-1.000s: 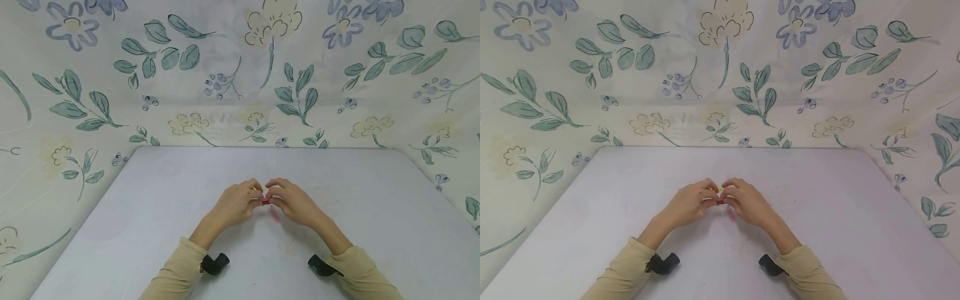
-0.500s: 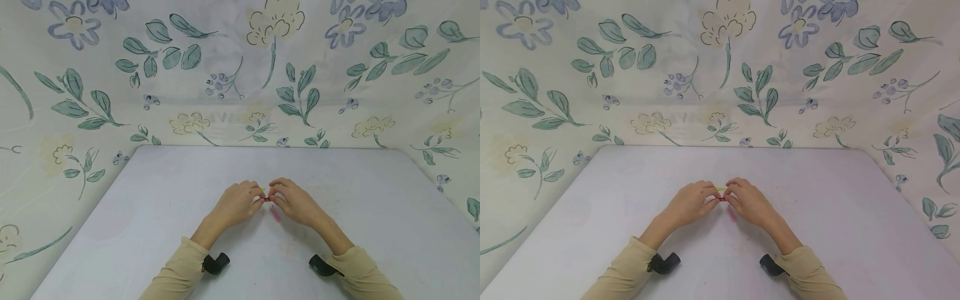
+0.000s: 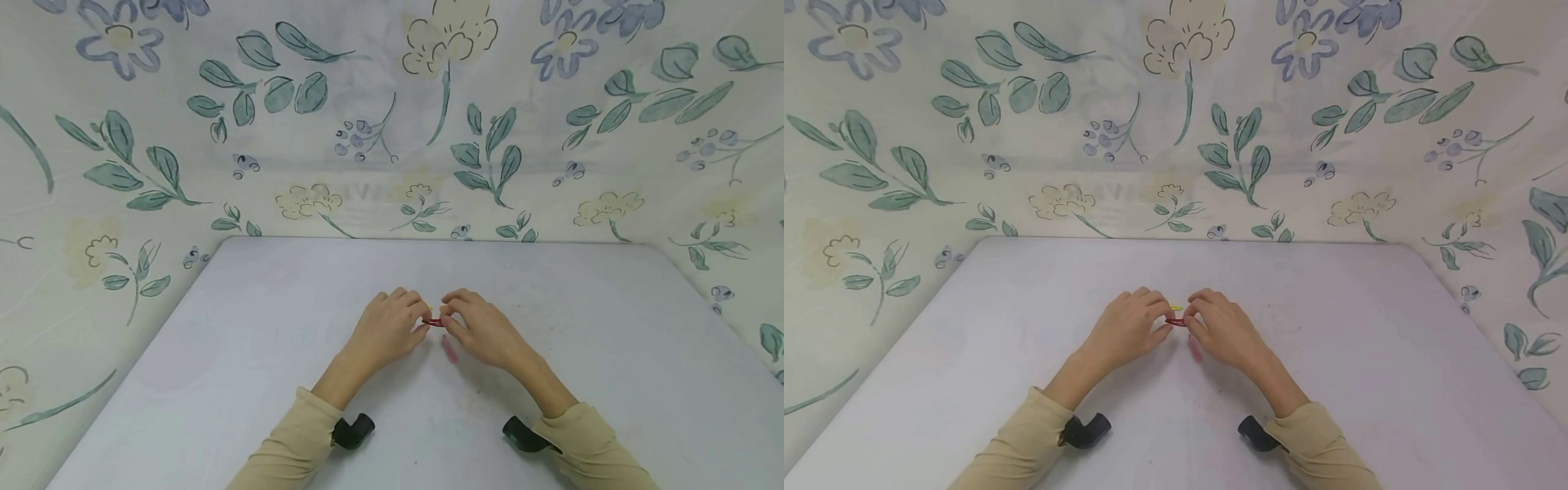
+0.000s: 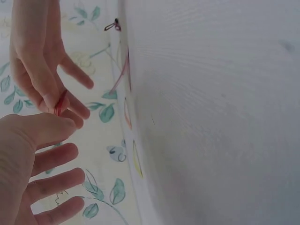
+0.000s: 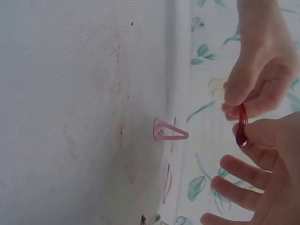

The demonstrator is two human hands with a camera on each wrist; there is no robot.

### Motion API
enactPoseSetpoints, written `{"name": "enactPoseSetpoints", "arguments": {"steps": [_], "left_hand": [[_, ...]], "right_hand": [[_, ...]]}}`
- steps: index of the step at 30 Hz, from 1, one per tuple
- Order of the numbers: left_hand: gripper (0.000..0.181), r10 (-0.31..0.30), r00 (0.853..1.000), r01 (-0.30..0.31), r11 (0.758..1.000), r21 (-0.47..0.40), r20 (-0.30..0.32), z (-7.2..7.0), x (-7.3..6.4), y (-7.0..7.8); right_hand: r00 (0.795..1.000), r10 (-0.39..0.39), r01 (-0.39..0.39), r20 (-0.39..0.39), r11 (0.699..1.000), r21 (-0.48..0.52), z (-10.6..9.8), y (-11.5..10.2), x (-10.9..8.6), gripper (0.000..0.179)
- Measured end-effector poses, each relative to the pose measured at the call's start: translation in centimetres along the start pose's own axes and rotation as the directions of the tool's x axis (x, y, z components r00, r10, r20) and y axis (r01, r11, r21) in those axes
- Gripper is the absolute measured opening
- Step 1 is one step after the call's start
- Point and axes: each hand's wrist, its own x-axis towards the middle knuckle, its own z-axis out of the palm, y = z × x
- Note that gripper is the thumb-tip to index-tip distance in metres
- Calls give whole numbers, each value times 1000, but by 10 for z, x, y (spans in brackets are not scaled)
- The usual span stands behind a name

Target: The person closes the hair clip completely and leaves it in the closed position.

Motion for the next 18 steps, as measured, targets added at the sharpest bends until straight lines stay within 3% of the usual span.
{"name": "enactPoseSetpoints", "arguments": {"steps": [9, 18], "left_hand": [[9, -2, 998, 3, 1000, 25, -55, 1, 0, 0], [9, -49, 999, 49, 999, -16, -4, 0, -1, -2]], "right_hand": [[999, 37, -37, -1, 999, 30, -2, -3, -1, 15], [1000, 16, -16, -2, 999, 27, 1, -3, 0, 11]]}}
